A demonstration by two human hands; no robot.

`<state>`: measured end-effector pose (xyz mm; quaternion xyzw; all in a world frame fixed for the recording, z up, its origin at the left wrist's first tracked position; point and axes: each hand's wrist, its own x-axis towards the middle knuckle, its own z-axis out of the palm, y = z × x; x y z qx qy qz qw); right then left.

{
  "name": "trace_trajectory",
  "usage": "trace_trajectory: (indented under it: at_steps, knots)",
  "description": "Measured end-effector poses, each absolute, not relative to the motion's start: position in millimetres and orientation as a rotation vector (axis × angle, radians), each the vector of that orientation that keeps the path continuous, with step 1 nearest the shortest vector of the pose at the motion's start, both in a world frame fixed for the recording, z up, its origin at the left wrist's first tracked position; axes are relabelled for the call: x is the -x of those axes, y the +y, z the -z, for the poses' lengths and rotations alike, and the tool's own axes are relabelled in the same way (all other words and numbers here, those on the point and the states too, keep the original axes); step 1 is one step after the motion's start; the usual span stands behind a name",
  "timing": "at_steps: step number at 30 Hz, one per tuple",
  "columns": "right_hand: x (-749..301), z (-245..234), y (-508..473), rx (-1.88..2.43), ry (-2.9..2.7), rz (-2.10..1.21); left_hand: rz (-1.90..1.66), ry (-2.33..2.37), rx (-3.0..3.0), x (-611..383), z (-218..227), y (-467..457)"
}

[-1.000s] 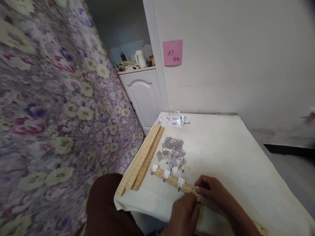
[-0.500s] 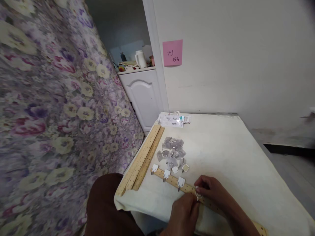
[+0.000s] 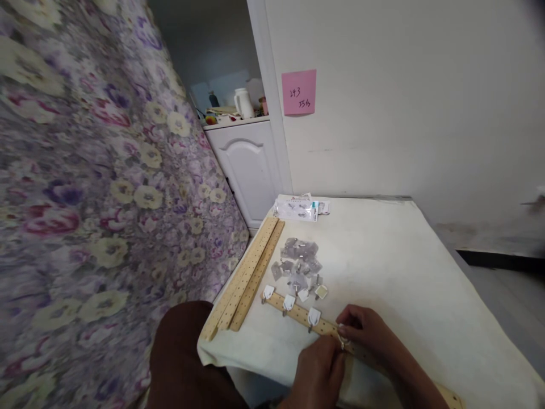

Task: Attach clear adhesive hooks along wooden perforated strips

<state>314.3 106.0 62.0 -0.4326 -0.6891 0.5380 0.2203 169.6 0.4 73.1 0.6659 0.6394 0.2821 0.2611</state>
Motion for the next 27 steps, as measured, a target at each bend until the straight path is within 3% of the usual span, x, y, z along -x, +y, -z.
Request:
trace_trajectory:
  at_steps: [27]
  knots:
    - [-313.3,-57.2,108.1,1.185,-1.945,-1.482,-0.739,1.748,-1.825,-170.0,-74.9,0.4]
